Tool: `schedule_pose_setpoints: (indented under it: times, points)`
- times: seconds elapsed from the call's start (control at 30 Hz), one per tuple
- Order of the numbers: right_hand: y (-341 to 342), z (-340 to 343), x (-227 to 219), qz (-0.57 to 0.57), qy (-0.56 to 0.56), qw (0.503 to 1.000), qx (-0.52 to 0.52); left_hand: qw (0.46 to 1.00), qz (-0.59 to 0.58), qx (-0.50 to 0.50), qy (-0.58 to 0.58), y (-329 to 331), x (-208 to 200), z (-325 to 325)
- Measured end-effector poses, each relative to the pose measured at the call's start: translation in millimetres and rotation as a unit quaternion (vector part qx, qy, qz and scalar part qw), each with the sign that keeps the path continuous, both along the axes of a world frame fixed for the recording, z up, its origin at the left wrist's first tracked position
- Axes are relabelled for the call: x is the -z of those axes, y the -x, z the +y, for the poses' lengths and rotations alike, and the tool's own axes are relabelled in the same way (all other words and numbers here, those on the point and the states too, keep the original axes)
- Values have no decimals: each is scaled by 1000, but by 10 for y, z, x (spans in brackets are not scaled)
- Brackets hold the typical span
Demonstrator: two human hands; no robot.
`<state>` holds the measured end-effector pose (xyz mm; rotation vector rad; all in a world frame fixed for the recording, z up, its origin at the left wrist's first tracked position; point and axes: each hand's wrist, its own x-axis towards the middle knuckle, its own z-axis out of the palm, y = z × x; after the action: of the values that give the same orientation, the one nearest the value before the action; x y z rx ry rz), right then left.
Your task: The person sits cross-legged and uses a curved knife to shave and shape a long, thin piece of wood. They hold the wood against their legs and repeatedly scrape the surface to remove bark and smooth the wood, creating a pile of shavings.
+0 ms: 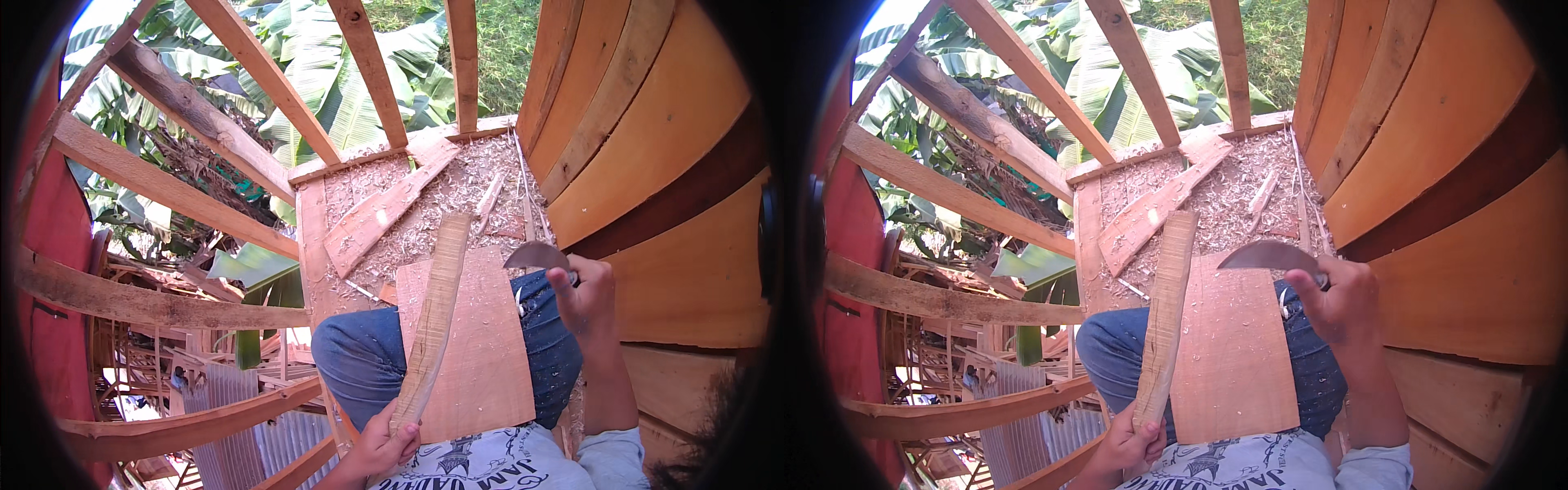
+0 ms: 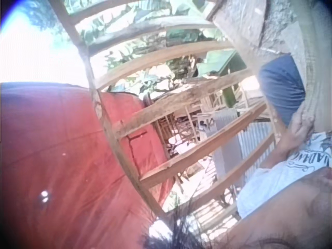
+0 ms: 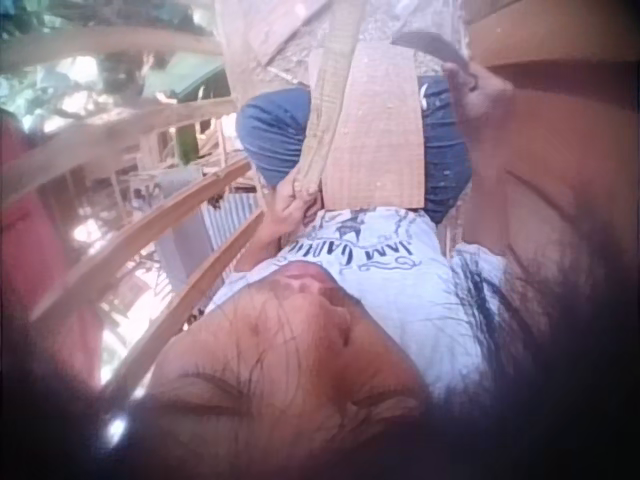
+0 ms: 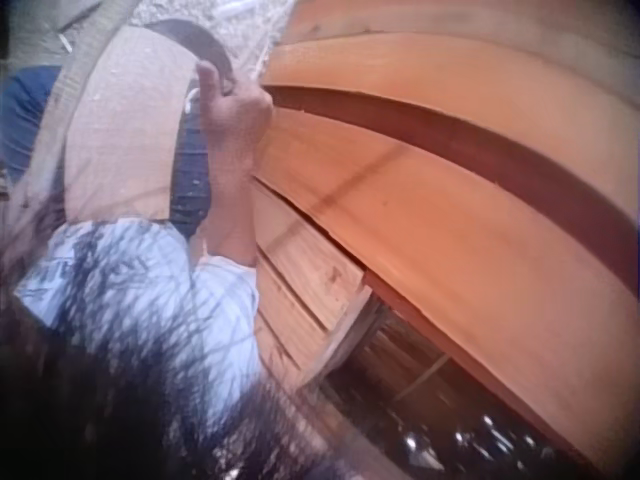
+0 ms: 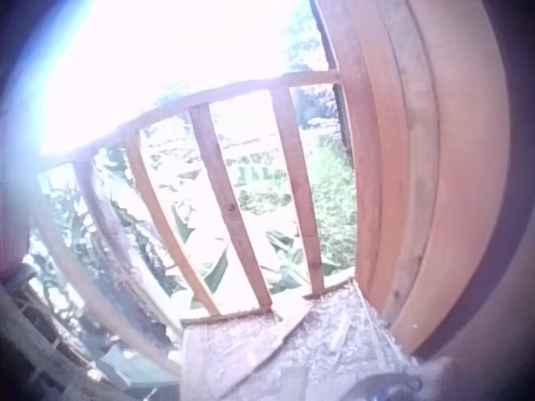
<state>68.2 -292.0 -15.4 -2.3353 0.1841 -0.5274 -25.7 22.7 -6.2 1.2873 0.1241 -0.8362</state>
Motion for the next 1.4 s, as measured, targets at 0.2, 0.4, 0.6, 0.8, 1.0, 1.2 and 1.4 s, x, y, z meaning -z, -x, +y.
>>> schedule_pose_setpoints:
  times: [0.2,0.4,0.6,0.8,1.0,1.2,1.4]
  points:
    - [303,567,-40,-6,147,970,-195,994,35,20,97,-33,23,-19]
    - [79,495,26,-67,190,965,-167,999,11,16,50,-34,-22,-98]
    - [-249,171,150,-39,143,989,-26,997,10,29,68,-3,11,-70]
    - [-184,-385,-160,25,-37,993,111,991,71,20,114,29,76,42]
    - [250,459,-126,-19,136,980,-142,963,113,59,238,-114,221,59]
    - [-61,349,-105,-95,207,965,-133,975,88,51,195,-44,124,-17]
    - [-301,179,92,-72,166,983,-25,978,90,47,182,-35,148,-54]
